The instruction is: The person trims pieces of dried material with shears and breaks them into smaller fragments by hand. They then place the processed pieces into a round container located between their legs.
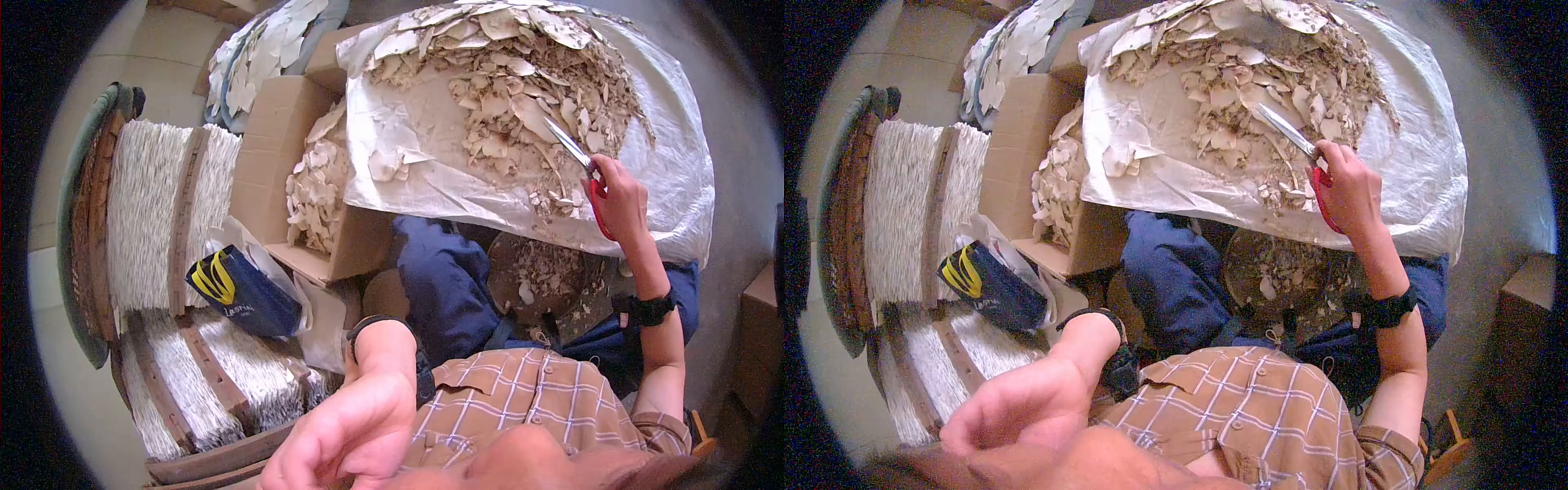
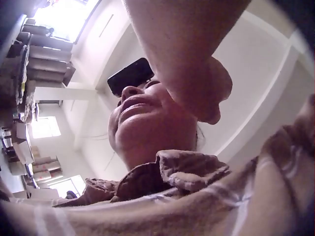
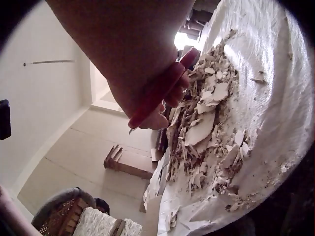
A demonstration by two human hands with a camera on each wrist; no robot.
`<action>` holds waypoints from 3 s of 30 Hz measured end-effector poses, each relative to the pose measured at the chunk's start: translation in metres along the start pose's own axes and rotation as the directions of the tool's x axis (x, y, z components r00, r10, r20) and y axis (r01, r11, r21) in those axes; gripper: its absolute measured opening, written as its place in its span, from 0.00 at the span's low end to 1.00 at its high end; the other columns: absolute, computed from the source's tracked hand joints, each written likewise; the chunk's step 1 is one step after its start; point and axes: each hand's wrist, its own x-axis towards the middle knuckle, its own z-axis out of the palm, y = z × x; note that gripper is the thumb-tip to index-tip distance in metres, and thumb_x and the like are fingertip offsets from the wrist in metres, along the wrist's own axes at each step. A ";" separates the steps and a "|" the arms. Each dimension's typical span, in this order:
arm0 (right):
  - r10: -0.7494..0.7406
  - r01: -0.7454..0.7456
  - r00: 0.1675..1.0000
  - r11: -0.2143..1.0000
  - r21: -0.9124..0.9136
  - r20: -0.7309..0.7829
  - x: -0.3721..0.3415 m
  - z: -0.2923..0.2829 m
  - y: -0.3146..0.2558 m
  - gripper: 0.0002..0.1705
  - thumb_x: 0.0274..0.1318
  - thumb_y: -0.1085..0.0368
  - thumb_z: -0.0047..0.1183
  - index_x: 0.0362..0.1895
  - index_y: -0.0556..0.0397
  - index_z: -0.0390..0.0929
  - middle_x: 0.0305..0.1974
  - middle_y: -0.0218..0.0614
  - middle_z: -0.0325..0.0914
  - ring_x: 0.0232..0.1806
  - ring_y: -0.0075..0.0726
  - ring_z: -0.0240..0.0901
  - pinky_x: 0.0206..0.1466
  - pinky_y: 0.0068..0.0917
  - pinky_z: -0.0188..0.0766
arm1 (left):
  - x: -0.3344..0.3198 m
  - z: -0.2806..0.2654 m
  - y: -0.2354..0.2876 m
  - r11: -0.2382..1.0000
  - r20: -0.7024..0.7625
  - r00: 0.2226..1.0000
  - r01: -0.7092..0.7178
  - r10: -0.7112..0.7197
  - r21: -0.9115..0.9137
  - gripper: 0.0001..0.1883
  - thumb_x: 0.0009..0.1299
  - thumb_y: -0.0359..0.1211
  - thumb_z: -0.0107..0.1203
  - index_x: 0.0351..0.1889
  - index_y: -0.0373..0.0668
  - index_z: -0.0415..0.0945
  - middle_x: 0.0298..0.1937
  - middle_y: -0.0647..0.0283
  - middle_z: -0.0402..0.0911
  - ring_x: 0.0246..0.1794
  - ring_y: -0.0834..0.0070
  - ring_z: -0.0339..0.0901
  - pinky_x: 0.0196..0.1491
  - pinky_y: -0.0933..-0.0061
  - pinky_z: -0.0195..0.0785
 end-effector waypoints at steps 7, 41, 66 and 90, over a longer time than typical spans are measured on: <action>-0.021 0.021 1.000 1.000 -0.022 0.009 0.000 0.003 0.004 0.17 0.41 0.63 0.56 0.39 0.46 0.68 0.30 0.35 0.73 0.29 0.40 0.72 0.27 0.33 0.67 | -0.016 -0.021 -0.010 0.995 -0.142 0.985 -0.099 0.099 0.010 0.08 0.57 0.31 0.54 0.28 0.47 0.64 0.29 0.74 0.65 0.32 0.84 0.65 0.31 0.84 0.61; 0.013 -0.020 0.999 0.988 0.152 0.048 -0.002 0.003 -0.014 0.19 0.42 0.58 0.57 0.39 0.51 0.69 0.25 0.37 0.72 0.24 0.40 0.70 0.26 0.31 0.65 | -0.084 -0.162 -0.046 -0.276 -0.312 -0.289 0.957 -0.905 -0.085 0.12 0.62 0.31 0.49 0.42 0.37 0.66 0.33 0.58 0.77 0.21 0.70 0.77 0.20 0.78 0.70; 0.129 -0.139 0.990 0.934 0.329 0.052 -0.010 0.004 -0.017 0.24 0.45 0.51 0.54 0.41 0.54 0.67 0.28 0.44 0.71 0.30 0.49 0.71 0.30 0.37 0.66 | -0.190 0.009 -0.111 -0.243 -0.091 -0.282 0.921 -0.955 -0.304 0.12 0.62 0.25 0.44 0.42 0.33 0.59 0.36 0.52 0.74 0.27 0.63 0.78 0.22 0.74 0.74; -0.091 0.079 0.995 0.963 0.257 0.036 -0.006 -0.025 -0.004 0.24 0.41 0.53 0.58 0.39 0.53 0.68 0.27 0.41 0.71 0.27 0.47 0.70 0.27 0.34 0.66 | -0.182 -0.027 -0.124 -0.229 0.003 -0.229 0.973 -0.973 -0.025 0.10 0.56 0.26 0.56 0.35 0.34 0.76 0.30 0.64 0.78 0.28 0.82 0.74 0.32 0.83 0.68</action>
